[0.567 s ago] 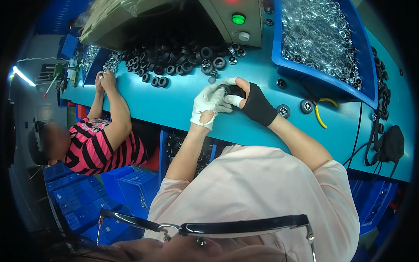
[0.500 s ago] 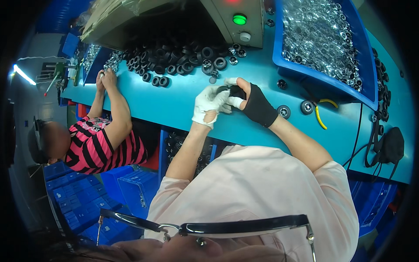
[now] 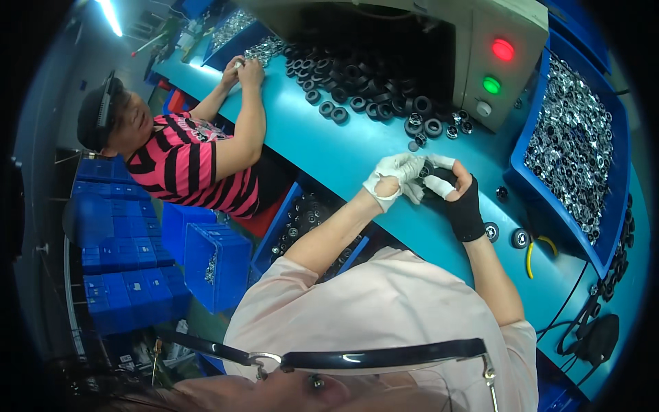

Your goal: The person assembles wheels by picking up rubber tires and wheel hubs by hand, fitting each tire onto a hub, and placing the assembled wheels into a container.

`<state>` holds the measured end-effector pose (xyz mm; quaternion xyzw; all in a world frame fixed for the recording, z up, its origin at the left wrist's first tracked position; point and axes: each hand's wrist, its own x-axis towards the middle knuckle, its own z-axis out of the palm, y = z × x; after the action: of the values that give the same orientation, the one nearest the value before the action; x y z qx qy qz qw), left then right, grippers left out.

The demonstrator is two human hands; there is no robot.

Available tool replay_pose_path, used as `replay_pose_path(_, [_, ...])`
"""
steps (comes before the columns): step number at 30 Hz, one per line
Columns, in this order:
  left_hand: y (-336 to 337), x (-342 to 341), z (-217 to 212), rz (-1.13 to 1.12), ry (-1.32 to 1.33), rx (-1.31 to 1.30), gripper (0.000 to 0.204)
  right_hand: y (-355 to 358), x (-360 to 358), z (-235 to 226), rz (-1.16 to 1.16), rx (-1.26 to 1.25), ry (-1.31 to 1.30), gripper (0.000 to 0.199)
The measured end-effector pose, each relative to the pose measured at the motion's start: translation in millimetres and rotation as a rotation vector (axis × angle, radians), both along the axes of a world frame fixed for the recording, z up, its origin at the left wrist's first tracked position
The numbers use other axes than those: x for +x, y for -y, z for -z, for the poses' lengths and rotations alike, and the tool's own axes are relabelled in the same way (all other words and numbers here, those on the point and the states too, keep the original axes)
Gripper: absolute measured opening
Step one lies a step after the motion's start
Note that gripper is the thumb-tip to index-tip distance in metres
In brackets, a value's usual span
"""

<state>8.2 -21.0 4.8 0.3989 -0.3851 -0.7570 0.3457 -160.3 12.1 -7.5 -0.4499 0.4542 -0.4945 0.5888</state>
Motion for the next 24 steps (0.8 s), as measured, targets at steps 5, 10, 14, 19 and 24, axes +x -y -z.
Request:
replay_pose_path(5, [2,6,2,0.017,-0.057,0.146,0.038,5,1,2,0.019,-0.032,-0.011,0.034])
replay_pose_path(10, [8,7,0,-0.019,-0.104,0.22,0.042,6,3,-5,0.039,0.013,-0.001,0.032])
replay_pose_path(14, [8,4,3,-0.046,-0.123,0.206,0.042,5,0,-8,0.027,0.04,0.034,0.031])
replay_pose_path(19, [8,5,6,-0.006,-0.143,0.196,0.047,5,-1,-7,0.028,0.014,-0.004,0.031])
replay_pose_path(24, [8,4,9,-0.02,-0.143,0.177,0.041,3,0,-7,0.034,-0.016,0.012,0.03])
